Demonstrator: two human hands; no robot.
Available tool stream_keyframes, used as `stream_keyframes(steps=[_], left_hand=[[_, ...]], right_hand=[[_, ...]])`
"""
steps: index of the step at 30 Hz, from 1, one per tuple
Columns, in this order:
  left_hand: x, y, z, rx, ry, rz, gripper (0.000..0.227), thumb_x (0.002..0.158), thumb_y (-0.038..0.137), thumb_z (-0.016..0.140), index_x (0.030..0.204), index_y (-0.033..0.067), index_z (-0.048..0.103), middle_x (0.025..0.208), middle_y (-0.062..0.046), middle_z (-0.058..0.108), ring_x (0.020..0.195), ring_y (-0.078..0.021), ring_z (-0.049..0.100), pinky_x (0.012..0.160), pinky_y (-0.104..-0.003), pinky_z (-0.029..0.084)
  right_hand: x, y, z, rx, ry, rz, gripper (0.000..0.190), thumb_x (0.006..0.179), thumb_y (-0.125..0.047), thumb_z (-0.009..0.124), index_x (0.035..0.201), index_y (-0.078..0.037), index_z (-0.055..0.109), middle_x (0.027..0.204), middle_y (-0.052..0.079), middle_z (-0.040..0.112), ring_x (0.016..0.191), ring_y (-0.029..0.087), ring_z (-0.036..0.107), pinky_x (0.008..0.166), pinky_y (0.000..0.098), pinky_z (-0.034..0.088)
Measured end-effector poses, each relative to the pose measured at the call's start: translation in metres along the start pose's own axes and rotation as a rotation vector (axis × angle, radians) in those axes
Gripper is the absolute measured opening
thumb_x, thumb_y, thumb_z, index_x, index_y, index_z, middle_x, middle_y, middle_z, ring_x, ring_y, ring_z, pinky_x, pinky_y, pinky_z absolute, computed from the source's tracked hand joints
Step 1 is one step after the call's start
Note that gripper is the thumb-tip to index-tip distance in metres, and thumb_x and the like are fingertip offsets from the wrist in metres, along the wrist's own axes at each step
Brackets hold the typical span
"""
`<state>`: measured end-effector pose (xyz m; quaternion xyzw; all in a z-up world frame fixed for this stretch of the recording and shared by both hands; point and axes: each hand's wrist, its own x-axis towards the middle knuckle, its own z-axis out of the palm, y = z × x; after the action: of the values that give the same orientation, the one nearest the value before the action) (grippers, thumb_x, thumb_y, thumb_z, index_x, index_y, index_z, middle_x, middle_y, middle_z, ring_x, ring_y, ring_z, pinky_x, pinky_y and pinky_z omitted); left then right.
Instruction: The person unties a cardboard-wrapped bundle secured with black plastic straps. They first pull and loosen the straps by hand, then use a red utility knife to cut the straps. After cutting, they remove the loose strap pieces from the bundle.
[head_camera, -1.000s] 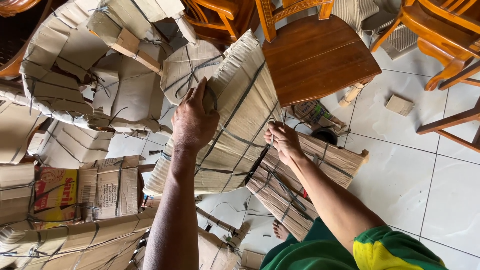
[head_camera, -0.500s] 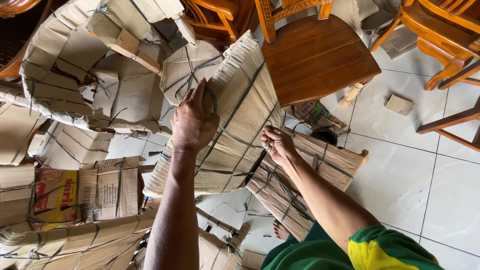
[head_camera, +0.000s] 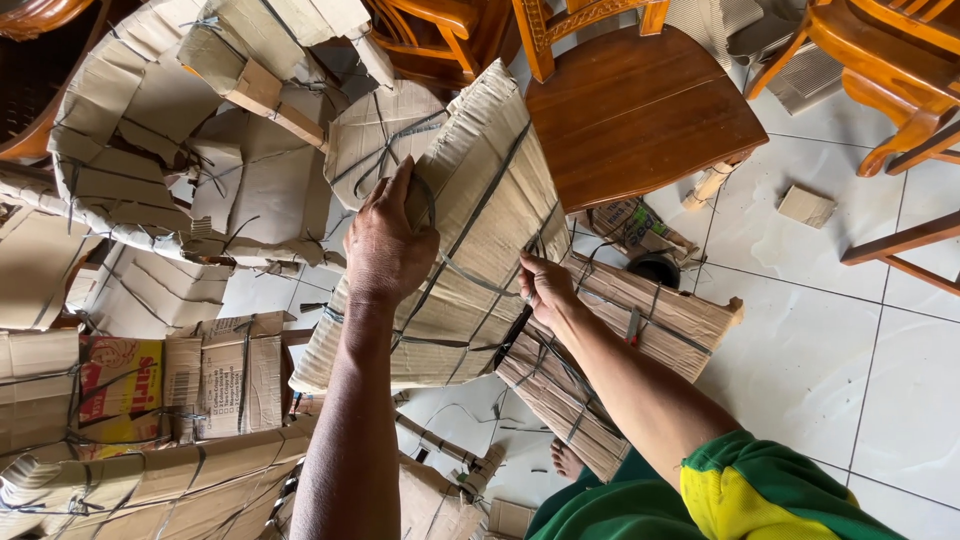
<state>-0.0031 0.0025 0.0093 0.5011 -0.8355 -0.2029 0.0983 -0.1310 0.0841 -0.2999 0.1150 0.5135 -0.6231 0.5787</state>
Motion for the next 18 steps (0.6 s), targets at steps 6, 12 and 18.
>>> stream_keyframes(steps=[6,12,18], left_hand=[[0.000,-0.002,0.001,0.007,0.002,-0.003,0.089,0.066,0.012,0.060,0.154,0.0158,0.046,0.131,-0.009,0.065,0.125,-0.0385,0.060,0.101,-0.060,0.049],[0.000,0.000,0.000,0.016,-0.001,-0.015,0.088,0.067,0.012,0.060,0.154,0.0161,0.045,0.131,-0.009,0.065,0.125,-0.0388,0.061,0.101,-0.060,0.049],[0.001,-0.002,0.002,0.016,0.001,-0.007,0.090,0.065,0.012,0.060,0.154,0.0158,0.046,0.130,-0.008,0.065,0.124,-0.0378,0.062,0.099,-0.059,0.051]], right_hand=[[-0.007,-0.002,0.005,-0.121,0.110,-0.103,0.010,0.091,-0.020,0.066,0.091,-0.012,0.060,0.071,0.004,0.066,0.047,0.007,0.058,0.036,0.0162,0.046],[0.011,-0.001,0.015,-0.255,0.182,-0.240,0.016,0.090,-0.014,0.057,0.102,-0.003,0.055,0.064,0.014,0.067,0.038,0.014,0.058,0.030,0.0211,0.042],[-0.003,-0.011,0.018,-0.235,0.237,-0.292,0.024,0.089,-0.010,0.053,0.111,-0.008,0.043,0.072,0.020,0.069,0.038,0.007,0.047,0.032,0.0162,0.030]])
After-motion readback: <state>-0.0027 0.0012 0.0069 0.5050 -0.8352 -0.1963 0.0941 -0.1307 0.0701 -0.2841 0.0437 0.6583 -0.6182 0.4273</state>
